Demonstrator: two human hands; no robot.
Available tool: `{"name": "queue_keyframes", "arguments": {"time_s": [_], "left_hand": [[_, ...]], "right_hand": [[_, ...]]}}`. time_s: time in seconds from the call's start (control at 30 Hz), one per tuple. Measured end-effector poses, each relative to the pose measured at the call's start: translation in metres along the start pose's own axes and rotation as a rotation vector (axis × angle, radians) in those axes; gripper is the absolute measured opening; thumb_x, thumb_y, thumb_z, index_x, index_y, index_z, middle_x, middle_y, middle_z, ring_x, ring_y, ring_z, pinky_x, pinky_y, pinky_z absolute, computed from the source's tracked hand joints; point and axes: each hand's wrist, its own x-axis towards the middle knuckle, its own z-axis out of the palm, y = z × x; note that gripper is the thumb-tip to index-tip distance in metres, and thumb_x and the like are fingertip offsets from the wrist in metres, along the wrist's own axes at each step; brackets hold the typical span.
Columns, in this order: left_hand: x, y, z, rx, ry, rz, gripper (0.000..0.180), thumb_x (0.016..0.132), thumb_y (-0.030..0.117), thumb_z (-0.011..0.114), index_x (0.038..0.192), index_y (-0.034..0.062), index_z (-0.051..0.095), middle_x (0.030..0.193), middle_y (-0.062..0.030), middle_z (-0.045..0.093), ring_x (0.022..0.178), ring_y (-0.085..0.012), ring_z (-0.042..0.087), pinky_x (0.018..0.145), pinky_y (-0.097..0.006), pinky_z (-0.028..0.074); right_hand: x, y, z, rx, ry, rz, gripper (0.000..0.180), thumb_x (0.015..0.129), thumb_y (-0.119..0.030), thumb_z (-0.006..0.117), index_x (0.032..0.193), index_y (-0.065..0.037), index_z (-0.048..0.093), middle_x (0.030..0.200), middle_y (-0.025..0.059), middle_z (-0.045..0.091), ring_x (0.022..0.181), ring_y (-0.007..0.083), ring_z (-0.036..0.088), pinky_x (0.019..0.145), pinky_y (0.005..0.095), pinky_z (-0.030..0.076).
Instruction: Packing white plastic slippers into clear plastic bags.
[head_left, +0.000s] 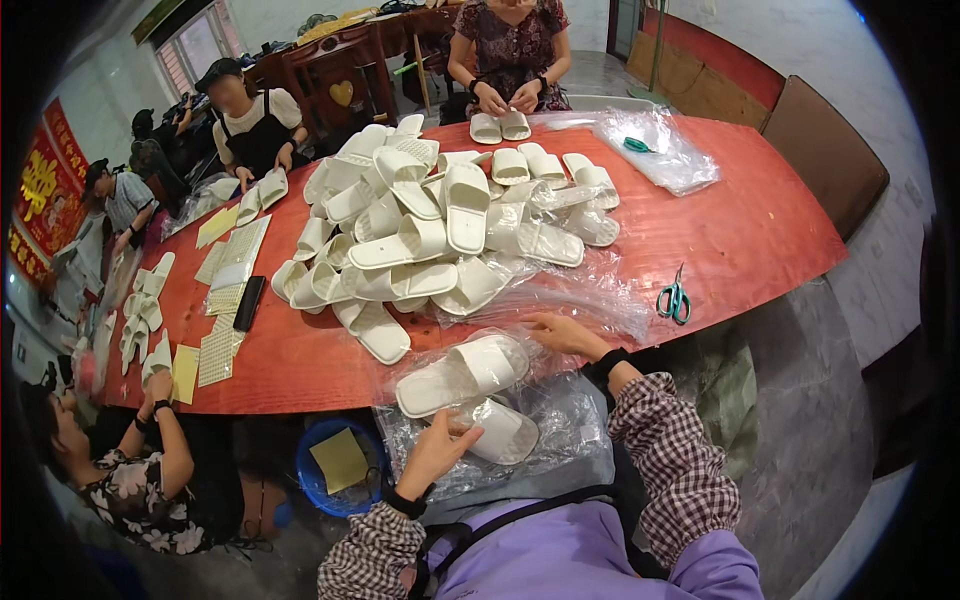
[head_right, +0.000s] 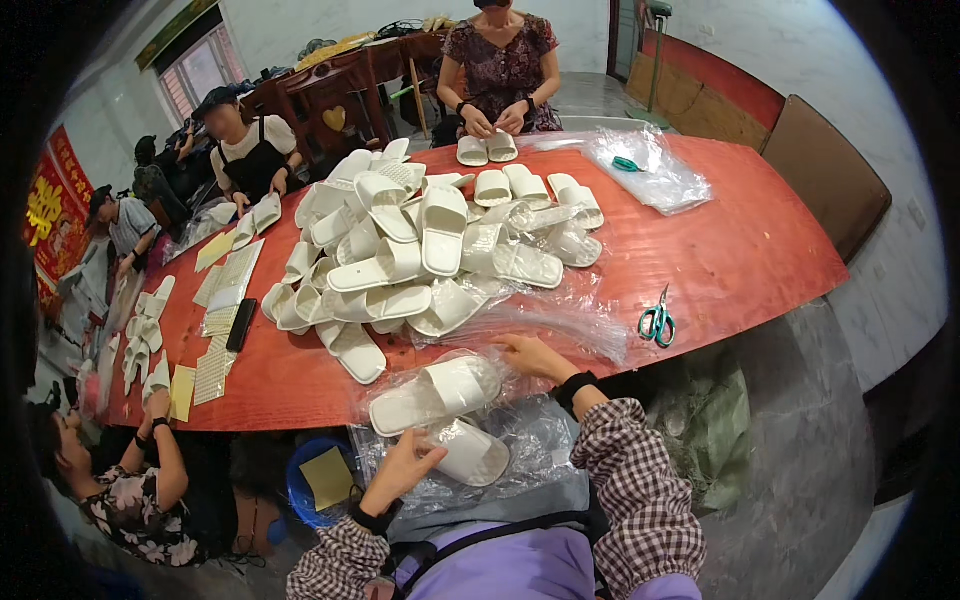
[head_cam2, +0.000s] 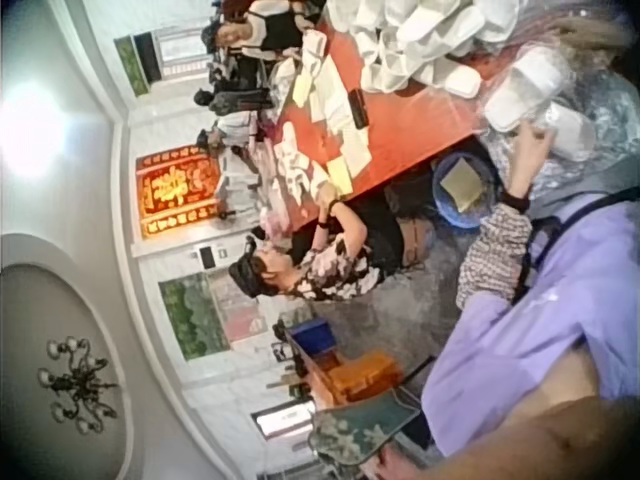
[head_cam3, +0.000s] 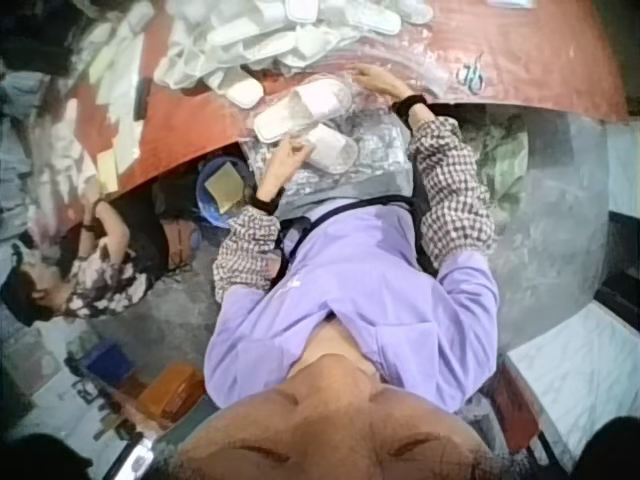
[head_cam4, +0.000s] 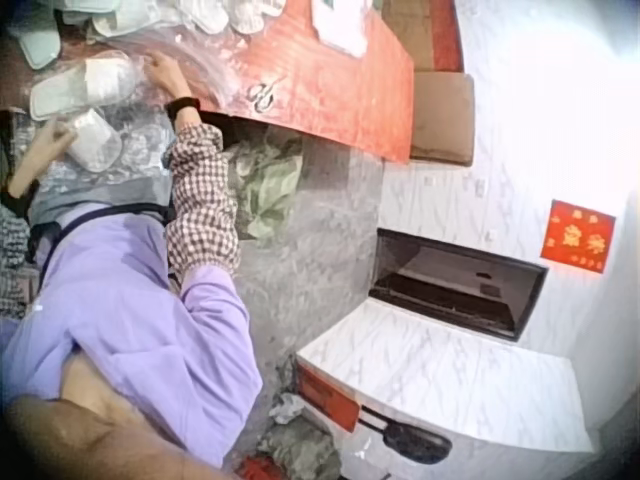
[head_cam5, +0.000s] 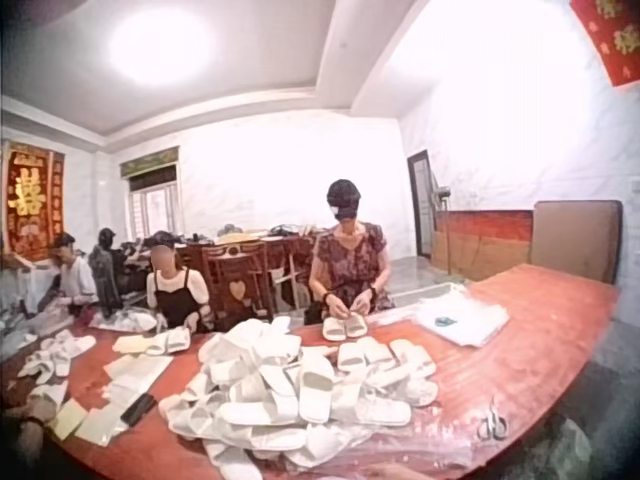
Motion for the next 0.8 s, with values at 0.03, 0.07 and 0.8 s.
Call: {"name": "queue_keyframes", "arguments": {"time_s": [0.03, 0.07, 0.8], "left_hand": [[0.003, -0.006, 0.007, -0.12, -0.021, -0.036, 0.053, 0.088, 0.033, 0.069, 0.12, -0.0056, 0.051, 0.095, -0.0194, 0.069, 0.088, -0.0303, 0.068, 0.075, -0.037, 0.052], [0.006, -0.016, 0.01, -0.167, -0.017, -0.023, 0.047, 0.088, 0.027, 0.069, 0.119, -0.0044, 0.052, 0.094, -0.0172, 0.069, 0.088, -0.0235, 0.068, 0.075, -0.034, 0.052], [0.019, -0.057, -0.009, -0.228, 0.156, 0.092, 0.024, 0.099, 0.014, 0.046, 0.089, -0.0011, 0.062, 0.089, -0.0111, 0.065, 0.085, -0.0234, 0.061, 0.08, -0.032, 0.046]], "right_hand": [[-0.001, -0.003, 0.003, 0.071, -0.007, 0.006, 0.042, 0.089, -0.025, 0.061, 0.128, -0.009, 0.058, 0.1, 0.0188, 0.068, 0.089, 0.0271, 0.066, 0.079, 0.0361, 0.052], [-0.001, -0.005, 0.004, 0.013, -0.005, -0.009, 0.042, 0.086, -0.02, 0.062, 0.126, -0.008, 0.059, 0.102, 0.0199, 0.068, 0.091, 0.0274, 0.066, 0.078, 0.0359, 0.052], [0.008, 0.017, -0.013, -0.273, 0.407, -0.066, 0.016, 0.085, -0.015, 0.058, 0.088, 0.0, 0.062, 0.081, 0.024, 0.063, 0.078, 0.0422, 0.061, 0.068, 0.048, 0.047]]}}
